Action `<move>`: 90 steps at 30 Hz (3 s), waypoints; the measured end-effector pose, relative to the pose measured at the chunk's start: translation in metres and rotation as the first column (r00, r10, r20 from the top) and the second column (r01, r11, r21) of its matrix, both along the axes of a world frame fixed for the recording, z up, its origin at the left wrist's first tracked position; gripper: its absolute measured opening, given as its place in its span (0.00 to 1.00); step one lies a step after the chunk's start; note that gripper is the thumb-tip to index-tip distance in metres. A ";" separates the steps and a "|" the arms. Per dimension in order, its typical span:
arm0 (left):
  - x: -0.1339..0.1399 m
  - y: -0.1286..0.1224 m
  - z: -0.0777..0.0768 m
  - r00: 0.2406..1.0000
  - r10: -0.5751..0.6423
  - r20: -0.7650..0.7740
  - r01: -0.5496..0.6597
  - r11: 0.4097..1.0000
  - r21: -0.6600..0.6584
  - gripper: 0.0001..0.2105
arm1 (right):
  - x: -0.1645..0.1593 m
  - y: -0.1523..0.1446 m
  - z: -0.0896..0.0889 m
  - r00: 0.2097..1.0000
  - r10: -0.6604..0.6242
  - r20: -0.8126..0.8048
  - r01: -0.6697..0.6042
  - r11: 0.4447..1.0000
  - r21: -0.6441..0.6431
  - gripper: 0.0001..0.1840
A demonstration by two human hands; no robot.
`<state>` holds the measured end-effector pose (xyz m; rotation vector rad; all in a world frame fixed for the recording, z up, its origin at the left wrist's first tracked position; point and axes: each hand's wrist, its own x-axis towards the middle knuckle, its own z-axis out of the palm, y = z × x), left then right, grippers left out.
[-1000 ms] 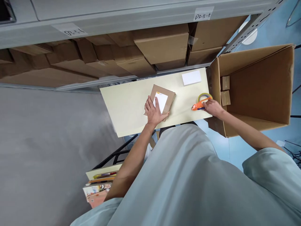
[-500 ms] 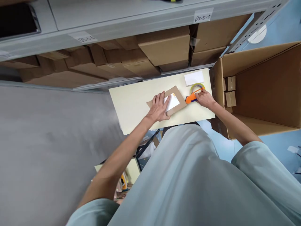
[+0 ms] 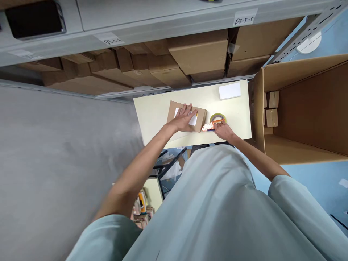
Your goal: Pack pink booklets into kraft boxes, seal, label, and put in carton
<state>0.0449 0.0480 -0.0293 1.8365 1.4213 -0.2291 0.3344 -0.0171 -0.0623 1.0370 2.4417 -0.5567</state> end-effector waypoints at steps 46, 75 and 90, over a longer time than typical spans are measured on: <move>0.087 -0.080 -0.014 0.854 0.498 -0.152 -0.421 0.832 0.362 0.50 | 0.036 0.017 0.033 0.989 -0.125 0.077 0.128 0.991 -0.027 0.29; 0.050 -0.058 0.054 0.815 0.430 0.388 -0.570 0.718 0.400 0.32 | -0.029 0.074 0.154 0.864 -0.503 -0.036 0.498 0.839 0.219 0.38; -0.082 0.102 0.204 0.836 0.049 0.546 -0.483 0.537 0.691 0.25 | -0.209 0.263 0.300 0.931 -0.175 -0.322 0.296 0.876 0.380 0.29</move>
